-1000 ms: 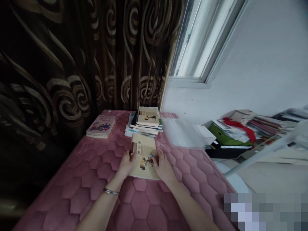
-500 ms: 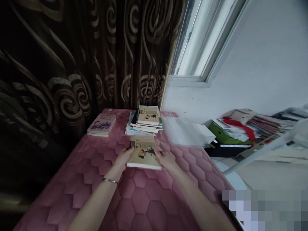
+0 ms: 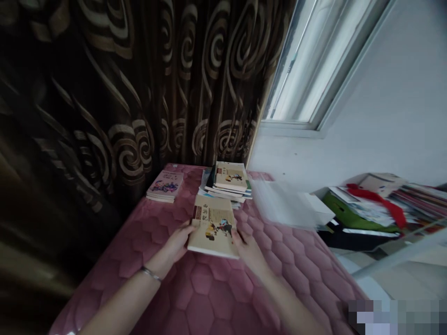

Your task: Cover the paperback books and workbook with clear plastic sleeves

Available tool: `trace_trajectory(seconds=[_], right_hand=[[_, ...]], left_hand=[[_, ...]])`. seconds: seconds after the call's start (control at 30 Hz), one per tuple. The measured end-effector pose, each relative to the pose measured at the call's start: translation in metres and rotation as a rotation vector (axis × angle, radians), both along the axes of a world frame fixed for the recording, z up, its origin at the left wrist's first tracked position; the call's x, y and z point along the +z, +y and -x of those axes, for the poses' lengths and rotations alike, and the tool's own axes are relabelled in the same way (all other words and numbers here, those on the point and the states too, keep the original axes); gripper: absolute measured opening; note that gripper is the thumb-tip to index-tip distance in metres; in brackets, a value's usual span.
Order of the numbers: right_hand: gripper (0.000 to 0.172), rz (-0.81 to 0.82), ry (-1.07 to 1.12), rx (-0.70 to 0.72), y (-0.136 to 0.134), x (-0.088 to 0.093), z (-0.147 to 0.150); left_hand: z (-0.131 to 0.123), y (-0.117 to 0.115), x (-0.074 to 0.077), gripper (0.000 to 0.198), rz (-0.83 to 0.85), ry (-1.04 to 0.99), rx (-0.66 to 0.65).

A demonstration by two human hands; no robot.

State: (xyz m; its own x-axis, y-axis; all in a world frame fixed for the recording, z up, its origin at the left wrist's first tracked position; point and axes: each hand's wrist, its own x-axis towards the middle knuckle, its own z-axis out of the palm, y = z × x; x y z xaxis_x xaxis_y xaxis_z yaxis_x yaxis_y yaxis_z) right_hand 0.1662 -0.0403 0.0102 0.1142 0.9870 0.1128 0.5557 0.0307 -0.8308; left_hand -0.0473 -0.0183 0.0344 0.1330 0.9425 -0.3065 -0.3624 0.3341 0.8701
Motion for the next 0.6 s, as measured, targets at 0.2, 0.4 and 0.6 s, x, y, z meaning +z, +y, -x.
trace_trajectory(seconds=[0.2, 0.4, 0.6], right_hand=[[0.043, -0.019, -0.031, 0.045, 0.021, 0.005, 0.05], [0.04, -0.059, -0.12, 0.071, 0.105, 0.044, 0.118], [0.039, 0.0, -0.166, 0.054, 0.182, 0.054, 0.173]], left_hand=[[0.054, 0.008, -0.012, 0.039, -0.099, 0.07, 0.239], [0.106, 0.094, 0.017, 0.027, -0.337, 0.364, 0.376], [0.154, 0.169, 0.023, 0.029, -0.317, 0.397, 0.368]])
